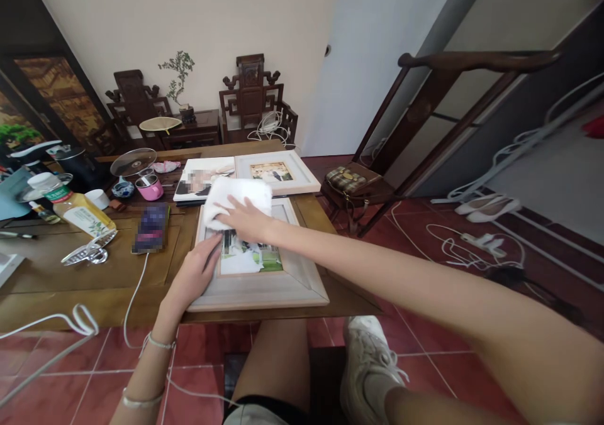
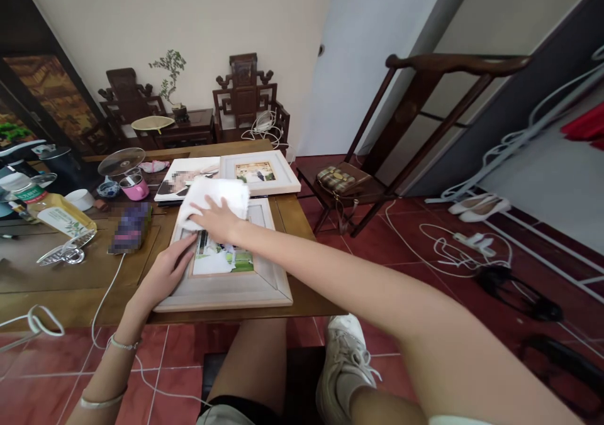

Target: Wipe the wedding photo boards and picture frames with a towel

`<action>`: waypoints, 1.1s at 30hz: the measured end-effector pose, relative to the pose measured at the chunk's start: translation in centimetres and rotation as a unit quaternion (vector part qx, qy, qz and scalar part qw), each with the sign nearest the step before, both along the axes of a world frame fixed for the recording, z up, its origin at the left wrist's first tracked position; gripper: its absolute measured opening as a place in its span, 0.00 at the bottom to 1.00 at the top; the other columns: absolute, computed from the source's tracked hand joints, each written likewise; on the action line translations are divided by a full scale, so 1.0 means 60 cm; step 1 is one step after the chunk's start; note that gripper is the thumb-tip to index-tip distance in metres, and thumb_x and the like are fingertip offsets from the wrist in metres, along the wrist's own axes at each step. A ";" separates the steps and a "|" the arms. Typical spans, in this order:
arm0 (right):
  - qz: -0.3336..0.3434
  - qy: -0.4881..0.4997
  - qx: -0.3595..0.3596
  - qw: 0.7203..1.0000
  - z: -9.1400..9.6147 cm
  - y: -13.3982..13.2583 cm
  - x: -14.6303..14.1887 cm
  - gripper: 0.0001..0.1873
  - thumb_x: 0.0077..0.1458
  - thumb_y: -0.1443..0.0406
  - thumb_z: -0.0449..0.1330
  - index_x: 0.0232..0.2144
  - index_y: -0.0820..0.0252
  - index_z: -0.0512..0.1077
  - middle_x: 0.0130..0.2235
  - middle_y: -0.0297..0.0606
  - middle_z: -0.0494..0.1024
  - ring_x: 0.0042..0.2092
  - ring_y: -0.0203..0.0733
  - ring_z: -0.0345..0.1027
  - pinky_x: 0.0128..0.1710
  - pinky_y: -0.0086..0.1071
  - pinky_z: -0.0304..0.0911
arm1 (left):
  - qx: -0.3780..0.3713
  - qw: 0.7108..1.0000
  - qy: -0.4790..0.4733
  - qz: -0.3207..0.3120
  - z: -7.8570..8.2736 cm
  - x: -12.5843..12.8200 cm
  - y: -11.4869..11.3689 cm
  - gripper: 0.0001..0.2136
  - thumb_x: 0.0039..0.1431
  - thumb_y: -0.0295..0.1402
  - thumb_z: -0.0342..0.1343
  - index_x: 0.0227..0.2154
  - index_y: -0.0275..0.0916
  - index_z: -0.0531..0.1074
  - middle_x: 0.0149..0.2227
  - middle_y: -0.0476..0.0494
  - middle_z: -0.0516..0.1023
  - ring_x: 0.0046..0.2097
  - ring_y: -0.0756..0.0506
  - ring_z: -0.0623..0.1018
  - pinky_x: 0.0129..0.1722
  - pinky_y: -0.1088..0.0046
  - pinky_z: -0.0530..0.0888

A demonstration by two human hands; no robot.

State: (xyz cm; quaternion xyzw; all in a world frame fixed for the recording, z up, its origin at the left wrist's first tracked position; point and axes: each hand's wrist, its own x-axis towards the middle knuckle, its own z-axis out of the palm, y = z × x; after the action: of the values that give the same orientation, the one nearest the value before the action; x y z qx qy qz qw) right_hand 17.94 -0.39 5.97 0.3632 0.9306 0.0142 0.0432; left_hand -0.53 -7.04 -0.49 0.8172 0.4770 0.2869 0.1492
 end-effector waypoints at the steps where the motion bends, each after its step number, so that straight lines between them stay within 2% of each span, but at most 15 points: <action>1: 0.028 -0.005 0.002 1.000 0.002 0.006 -0.011 0.40 0.49 0.81 0.49 0.63 0.57 0.56 0.70 0.39 0.43 0.68 0.63 0.34 0.58 0.65 0.49 | 0.000 1.000 0.001 0.000 0.000 0.000 0.000 0.19 0.67 0.36 0.44 0.56 0.37 0.67 0.57 0.36 0.72 0.59 0.40 0.71 0.60 0.57 0.66; 3: 0.060 -0.018 -0.006 0.998 0.006 0.009 -0.027 0.38 0.50 0.81 0.50 0.62 0.56 0.57 0.70 0.39 0.45 0.68 0.63 0.35 0.57 0.67 0.49 | 0.002 1.000 0.002 0.001 0.001 0.001 0.000 0.18 0.67 0.35 0.44 0.54 0.36 0.69 0.54 0.36 0.74 0.56 0.40 0.73 0.58 0.58 0.68; 8: 0.038 -0.044 -0.041 0.997 0.015 -0.001 -0.016 0.38 0.50 0.82 0.49 0.62 0.56 0.58 0.69 0.41 0.48 0.67 0.62 0.38 0.55 0.67 0.52 | 0.007 1.000 -0.001 0.001 -0.003 -0.001 0.001 0.17 0.67 0.34 0.44 0.53 0.38 0.70 0.55 0.37 0.74 0.57 0.41 0.72 0.59 0.58 0.67; 13: -0.001 -0.060 -0.060 0.996 0.014 -0.008 0.060 0.40 0.46 0.84 0.48 0.61 0.57 0.61 0.68 0.44 0.52 0.68 0.61 0.38 0.56 0.66 0.51 | -0.002 1.000 0.004 -0.001 -0.004 -0.002 0.001 0.18 0.67 0.34 0.44 0.55 0.39 0.69 0.59 0.39 0.71 0.62 0.41 0.67 0.62 0.55 0.63; 18: -0.084 -0.063 -0.078 0.991 0.014 -0.008 0.155 0.38 0.46 0.83 0.47 0.57 0.56 0.67 0.58 0.54 0.68 0.66 0.58 0.48 0.54 0.55 0.58 | -0.007 1.000 0.009 0.000 0.000 0.000 -0.002 0.18 0.67 0.35 0.43 0.55 0.38 0.69 0.60 0.39 0.70 0.63 0.42 0.66 0.63 0.56 0.62; 21: -0.105 -0.080 -0.061 0.989 0.022 -0.021 0.180 0.38 0.45 0.84 0.46 0.57 0.58 0.68 0.55 0.55 0.70 0.66 0.58 0.46 0.52 0.55 0.60 | -0.007 1.000 0.014 0.007 0.000 0.001 -0.001 0.19 0.67 0.35 0.43 0.56 0.38 0.68 0.60 0.39 0.69 0.63 0.42 0.65 0.63 0.55 0.62; 23: -0.114 -0.091 -0.059 0.988 0.029 -0.046 0.173 0.38 0.44 0.84 0.47 0.56 0.59 0.68 0.57 0.53 0.69 0.66 0.61 0.46 0.51 0.57 0.60 | -0.004 1.000 0.014 0.011 -0.002 0.001 0.001 0.19 0.67 0.33 0.42 0.57 0.37 0.67 0.61 0.38 0.68 0.63 0.42 0.65 0.64 0.56 0.61; 26: -0.126 -0.097 -0.102 0.982 0.045 -0.113 0.139 0.35 0.44 0.82 0.50 0.54 0.58 0.70 0.59 0.50 0.67 0.61 0.64 0.54 0.47 0.56 0.64 | 0.005 1.000 0.010 0.014 -0.007 -0.001 0.004 0.20 0.66 0.31 0.40 0.58 0.35 0.66 0.61 0.36 0.67 0.63 0.43 0.65 0.64 0.57 0.60; 30: -0.096 -0.094 -0.188 0.973 0.061 -0.219 0.090 0.32 0.40 0.78 0.58 0.51 0.60 0.71 0.60 0.52 0.66 0.57 0.65 0.60 0.43 0.50 0.68 | 0.009 1.000 0.003 0.014 -0.011 -0.002 0.005 0.20 0.66 0.30 0.40 0.57 0.36 0.66 0.61 0.37 0.67 0.63 0.43 0.65 0.65 0.57 0.60; 33: -0.056 -0.053 -0.218 0.973 0.064 -0.272 0.070 0.33 0.35 0.74 0.63 0.49 0.58 0.72 0.59 0.52 0.67 0.55 0.66 0.64 0.40 0.48 0.70 | 0.009 1.000 0.009 0.010 -0.011 -0.002 0.005 0.20 0.66 0.30 0.40 0.56 0.35 0.67 0.61 0.36 0.67 0.63 0.43 0.65 0.64 0.57 0.61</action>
State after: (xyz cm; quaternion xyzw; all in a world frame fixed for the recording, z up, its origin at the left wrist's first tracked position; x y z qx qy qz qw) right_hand 22.15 -16.70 9.82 0.3950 0.8860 -0.1720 0.1715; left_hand -0.68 -6.76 -1.14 0.8161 0.4843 0.2851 0.1345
